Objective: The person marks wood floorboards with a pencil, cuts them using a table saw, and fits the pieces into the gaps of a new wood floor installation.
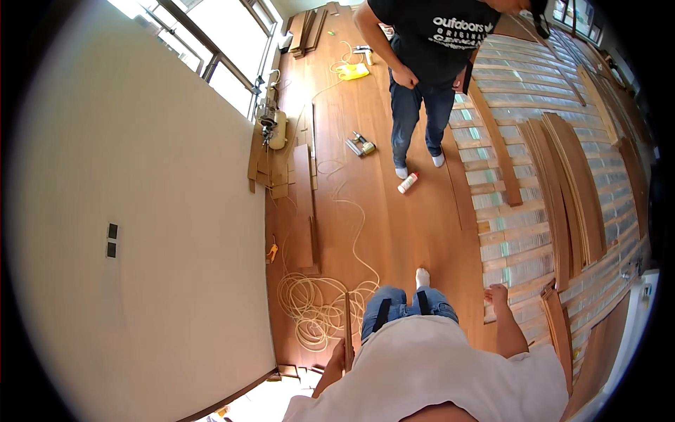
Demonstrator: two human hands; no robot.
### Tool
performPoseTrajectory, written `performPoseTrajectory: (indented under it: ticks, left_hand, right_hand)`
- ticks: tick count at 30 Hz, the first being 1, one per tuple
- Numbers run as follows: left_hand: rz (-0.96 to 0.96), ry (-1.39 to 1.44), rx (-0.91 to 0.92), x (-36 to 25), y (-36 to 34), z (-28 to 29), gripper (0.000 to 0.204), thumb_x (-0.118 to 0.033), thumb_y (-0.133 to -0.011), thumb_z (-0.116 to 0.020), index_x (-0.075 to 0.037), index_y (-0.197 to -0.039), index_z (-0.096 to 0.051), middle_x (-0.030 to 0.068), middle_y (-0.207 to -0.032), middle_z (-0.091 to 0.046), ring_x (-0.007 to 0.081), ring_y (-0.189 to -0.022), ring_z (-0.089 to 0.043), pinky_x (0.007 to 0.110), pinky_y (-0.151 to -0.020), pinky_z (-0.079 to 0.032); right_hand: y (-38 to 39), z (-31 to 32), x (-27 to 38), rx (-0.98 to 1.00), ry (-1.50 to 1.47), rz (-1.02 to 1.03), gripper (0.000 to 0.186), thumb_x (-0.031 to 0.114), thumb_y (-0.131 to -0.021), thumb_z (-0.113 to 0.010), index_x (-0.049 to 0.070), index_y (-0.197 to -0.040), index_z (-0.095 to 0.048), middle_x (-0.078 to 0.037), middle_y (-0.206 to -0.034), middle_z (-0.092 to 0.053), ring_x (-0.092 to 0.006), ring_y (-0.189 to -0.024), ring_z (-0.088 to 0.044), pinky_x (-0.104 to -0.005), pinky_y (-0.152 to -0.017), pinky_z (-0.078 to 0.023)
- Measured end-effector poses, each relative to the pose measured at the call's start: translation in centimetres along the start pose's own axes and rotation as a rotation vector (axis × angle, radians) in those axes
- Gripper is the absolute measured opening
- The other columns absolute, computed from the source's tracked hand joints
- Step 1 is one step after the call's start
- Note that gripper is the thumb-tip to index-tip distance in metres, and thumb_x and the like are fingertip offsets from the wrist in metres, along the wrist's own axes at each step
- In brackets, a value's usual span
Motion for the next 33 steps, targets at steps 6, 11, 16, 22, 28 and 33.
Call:
performPoseTrajectory:
  ticks: [6, 11, 16, 22, 28, 33]
  left_hand:
    - [0.012, 0.118, -0.004, -4.0, -2.5, -7.0, 0.05, -0.057, -0.101, -0.038, -0.013, -0.095, -0.061, 0.0021, -0.071, -0.058, 0.0171, -0.062, -0.055, 0.032, -0.053, -0.045]
    - [0.014, 0.147, 0.003, -13.6, -5.6, -10.9, 0.053, -0.06, -0.1, -0.038, -0.013, -0.089, -0.06, 0.003, -0.067, -0.055, 0.0186, -0.058, -0.054, 0.034, -0.05, -0.044]
    - [0.013, 0.032, 0.015, -29.9, -7.5, -12.0, 0.056, -0.063, -0.098, -0.039, -0.013, -0.084, -0.059, 0.0039, -0.062, -0.053, 0.02, -0.054, -0.052, 0.035, -0.046, -0.042]
    - [-0.023, -0.223, -0.079, -52.8, -5.5, -9.9, 0.06, -0.067, -0.096, -0.039, -0.013, -0.077, -0.058, 0.005, -0.057, -0.05, 0.0218, -0.049, -0.05, 0.037, -0.042, -0.04]
    - [-0.201, -0.46, -0.16, -77.8, -3.3, -20.2, 0.056, -0.066, -0.096, -0.043, -0.014, -0.085, -0.06, 0.005, -0.063, -0.054, 0.0213, -0.051, -0.052, 0.038, -0.046, -0.046]
    - [-0.29, -0.476, -0.038, -91.1, -5.0, -29.0, 0.059, -0.07, -0.091, -0.049, -0.012, -0.089, -0.06, 0.0059, -0.063, -0.052, 0.0225, -0.05, -0.051, 0.039, -0.047, -0.047]
  right_hand:
    - [-6.4, -12.9, 23.2, 0.127, 0.169, 0.171, 0.016, 0.023, -0.098, -0.055, 0.007, -0.1, -0.059, -0.011, -0.079, -0.068, -0.0194, -0.065, -0.067, -0.03, -0.051, -0.053]
    - [-7.8, -25.3, 28.6, 0.299, 0.337, 0.187, 0.021, 0.026, -0.099, -0.057, 0.007, -0.091, -0.06, -0.01, -0.073, -0.063, -0.0192, -0.056, -0.065, -0.0297, -0.047, -0.051]
    - [-7.2, -29.1, 20.7, 0.295, 0.518, -0.147, 0.018, 0.014, -0.094, -0.061, -0.001, -0.083, -0.06, -0.012, -0.067, -0.062, -0.0254, -0.056, -0.066, -0.0386, -0.054, -0.059]
    - [2.0, -39.2, 16.2, 0.293, 0.406, -0.425, 0.01, 0.006, -0.092, -0.061, 0.0, -0.084, -0.061, -0.013, -0.07, -0.063, -0.0265, -0.061, -0.067, -0.0402, -0.053, -0.058]
    - [3.1, -49.1, 17.6, 0.161, 0.149, -0.461, 0.016, 0.014, -0.094, -0.06, 0.0, -0.088, -0.062, -0.014, -0.072, -0.064, -0.0274, -0.058, -0.065, -0.0393, -0.053, -0.056]
    - [-1.1, -57.4, 22.6, 0.135, 0.089, -0.531, 0.022, 0.02, -0.095, -0.059, -0.001, -0.088, -0.063, -0.015, -0.074, -0.066, -0.0283, -0.058, -0.065, -0.0391, -0.056, -0.056]
Point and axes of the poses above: each hand's wrist, its own y-axis away from the middle knuckle, its own z-axis out of the back of the hand, x = y × z, the point moved 10 cm from there along -y, towards the middle knuckle
